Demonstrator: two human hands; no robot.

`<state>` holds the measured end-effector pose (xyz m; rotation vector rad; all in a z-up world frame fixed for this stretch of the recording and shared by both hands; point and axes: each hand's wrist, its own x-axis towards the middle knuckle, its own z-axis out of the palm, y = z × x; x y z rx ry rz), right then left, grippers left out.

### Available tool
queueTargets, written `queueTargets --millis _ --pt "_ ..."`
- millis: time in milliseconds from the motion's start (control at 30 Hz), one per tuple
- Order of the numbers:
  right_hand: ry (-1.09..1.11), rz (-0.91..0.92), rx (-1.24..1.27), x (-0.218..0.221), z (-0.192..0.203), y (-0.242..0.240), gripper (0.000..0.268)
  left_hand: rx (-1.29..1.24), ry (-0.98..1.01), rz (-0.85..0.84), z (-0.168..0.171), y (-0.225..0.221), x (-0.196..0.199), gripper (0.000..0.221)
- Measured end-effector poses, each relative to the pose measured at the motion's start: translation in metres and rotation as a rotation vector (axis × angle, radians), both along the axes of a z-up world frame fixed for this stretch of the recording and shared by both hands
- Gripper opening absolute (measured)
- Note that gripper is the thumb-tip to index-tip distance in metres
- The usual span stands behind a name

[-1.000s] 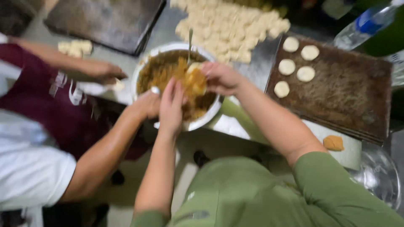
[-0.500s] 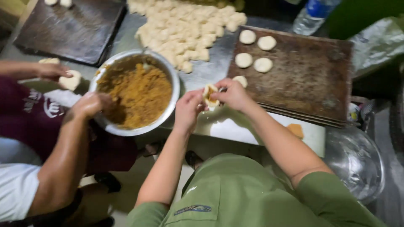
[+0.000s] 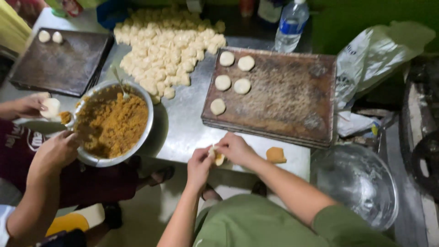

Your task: Filling and sealing small dough portions with a savory mixture on a production table

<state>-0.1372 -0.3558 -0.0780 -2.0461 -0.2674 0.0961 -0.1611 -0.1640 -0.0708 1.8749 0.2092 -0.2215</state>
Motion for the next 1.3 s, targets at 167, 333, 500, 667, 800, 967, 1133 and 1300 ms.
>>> queueTargets --millis 167,333,500,667,800,967,1133,1300 --pt "0.006 0.084 0.138 -0.021 -0.013 0.011 0.044 -0.092 -0.055 0.181 -0.013 0.001 -0.011 0.026" --pt "-0.004 0.180 -0.003 -0.036 0.019 -0.002 0.062 -0.256 0.153 0.147 0.038 -0.010 -0.004 0.034" --pt "-0.190 0.135 0.017 -0.030 0.021 -0.020 0.036 -0.234 -0.062 -0.223 0.017 0.004 -0.006 0.040" --pt "-0.078 0.067 -0.251 -0.026 0.026 -0.010 0.021 0.113 -0.388 -0.556 0.026 0.010 0.017 0.010" --pt "-0.256 0.006 -0.369 -0.023 -0.012 0.015 0.018 0.068 -0.451 -0.653 -0.014 0.015 0.048 0.011" --pt "-0.051 -0.169 -0.661 -0.022 -0.048 0.048 0.014 0.438 -0.803 -0.752 -0.063 0.017 0.056 0.021" --pt "-0.132 -0.288 -0.456 -0.051 -0.043 0.040 0.032 0.151 -0.683 -0.811 -0.034 0.054 0.055 0.022" --pt "0.090 -0.345 -0.410 -0.052 -0.035 0.035 0.032 0.188 -0.544 -0.793 -0.059 0.055 0.070 0.037"
